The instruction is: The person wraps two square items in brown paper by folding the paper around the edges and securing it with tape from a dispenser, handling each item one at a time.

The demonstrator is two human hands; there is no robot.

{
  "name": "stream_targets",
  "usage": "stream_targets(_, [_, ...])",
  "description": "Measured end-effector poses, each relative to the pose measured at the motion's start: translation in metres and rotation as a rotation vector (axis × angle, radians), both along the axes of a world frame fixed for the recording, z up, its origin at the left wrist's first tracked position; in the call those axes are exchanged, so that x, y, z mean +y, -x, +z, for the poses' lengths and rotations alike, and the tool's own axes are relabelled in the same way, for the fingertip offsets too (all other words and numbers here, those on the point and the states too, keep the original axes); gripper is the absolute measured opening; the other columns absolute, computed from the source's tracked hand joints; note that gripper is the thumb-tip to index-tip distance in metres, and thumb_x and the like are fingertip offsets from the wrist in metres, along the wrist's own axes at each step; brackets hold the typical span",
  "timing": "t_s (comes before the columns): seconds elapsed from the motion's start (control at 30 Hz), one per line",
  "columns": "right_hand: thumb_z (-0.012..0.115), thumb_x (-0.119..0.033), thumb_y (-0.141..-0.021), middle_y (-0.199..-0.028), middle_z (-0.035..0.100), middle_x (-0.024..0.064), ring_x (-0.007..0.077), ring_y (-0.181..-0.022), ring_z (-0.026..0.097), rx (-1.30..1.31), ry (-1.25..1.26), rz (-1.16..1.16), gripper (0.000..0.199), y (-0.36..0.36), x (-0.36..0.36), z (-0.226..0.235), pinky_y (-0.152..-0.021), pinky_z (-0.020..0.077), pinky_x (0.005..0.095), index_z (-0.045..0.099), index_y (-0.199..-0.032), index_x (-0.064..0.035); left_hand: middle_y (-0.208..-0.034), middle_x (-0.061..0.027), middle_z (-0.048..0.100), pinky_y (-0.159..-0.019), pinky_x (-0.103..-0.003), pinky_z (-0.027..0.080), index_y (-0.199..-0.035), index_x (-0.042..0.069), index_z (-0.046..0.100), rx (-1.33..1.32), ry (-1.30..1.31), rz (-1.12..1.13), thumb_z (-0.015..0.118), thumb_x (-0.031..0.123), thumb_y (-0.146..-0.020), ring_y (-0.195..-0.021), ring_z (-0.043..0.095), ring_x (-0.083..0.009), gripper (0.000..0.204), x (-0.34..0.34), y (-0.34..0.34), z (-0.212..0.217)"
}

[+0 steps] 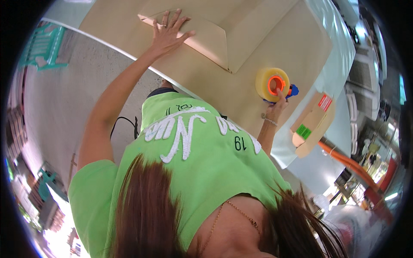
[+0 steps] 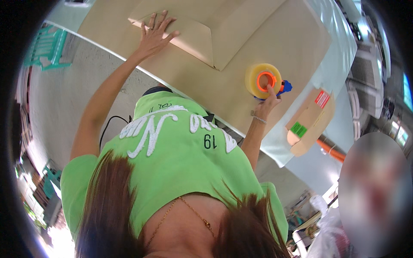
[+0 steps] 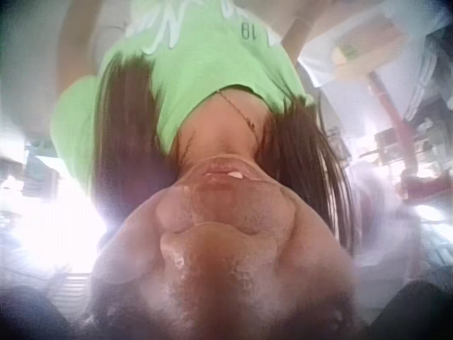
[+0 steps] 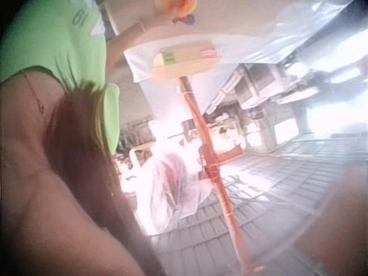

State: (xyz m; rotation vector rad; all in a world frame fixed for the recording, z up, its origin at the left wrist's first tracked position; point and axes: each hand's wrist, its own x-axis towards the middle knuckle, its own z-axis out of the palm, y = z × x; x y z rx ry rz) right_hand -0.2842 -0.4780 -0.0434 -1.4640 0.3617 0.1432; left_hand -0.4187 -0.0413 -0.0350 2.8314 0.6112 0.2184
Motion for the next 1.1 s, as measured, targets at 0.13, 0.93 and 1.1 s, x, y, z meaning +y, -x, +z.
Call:
stream_targets(0.13, [0.072,-0.003,-0.074,-0.116,0.054,0.0139,0.0239,-0.095,0.062,0.007,0.095,-0.020,0.066,-0.002,0.025,0.014,-0.076,0.0566,0.0398,0.033,-0.126,0.0009,-0.162,0.0010,0.012,-0.114,-0.066,0.002,-0.148,0.029,0.032,0.013,-0.068,0.151,0.033,0.072,-0.090,-0.149,0.002,-0.0308,0.072,-0.017,-0.003,-0.009])
stream_targets(0.93, [0.081,-0.030,-0.072,-0.109,0.063,0.0094,0.0170,-0.093,0.061,-0.969,1.035,1.747,0.064,-0.013,0.516,0.146,-0.080,0.0490,0.0316,0.055,-0.125,-0.0069,-0.161,-0.0061,0.008,-0.114,-0.066,0.010,-0.154,0.011,0.013,-0.320,0.114,0.737,0.033,0.039,-0.102,-0.149,0.008,-0.0250,0.062,-0.058,-0.030,-0.008])
stream_targets(1.1, [0.081,-0.031,-0.073,-0.107,0.064,0.0098,0.0173,-0.091,0.061,-0.846,1.141,1.993,0.062,-0.016,0.534,0.149,-0.080,0.0493,0.0318,0.057,-0.124,-0.0063,-0.161,-0.0067,0.007,-0.114,-0.066,0.006,-0.154,0.010,0.014,-0.309,0.134,0.710,0.032,0.035,-0.102,-0.149,0.006,-0.0251,0.060,-0.057,-0.030,-0.009])
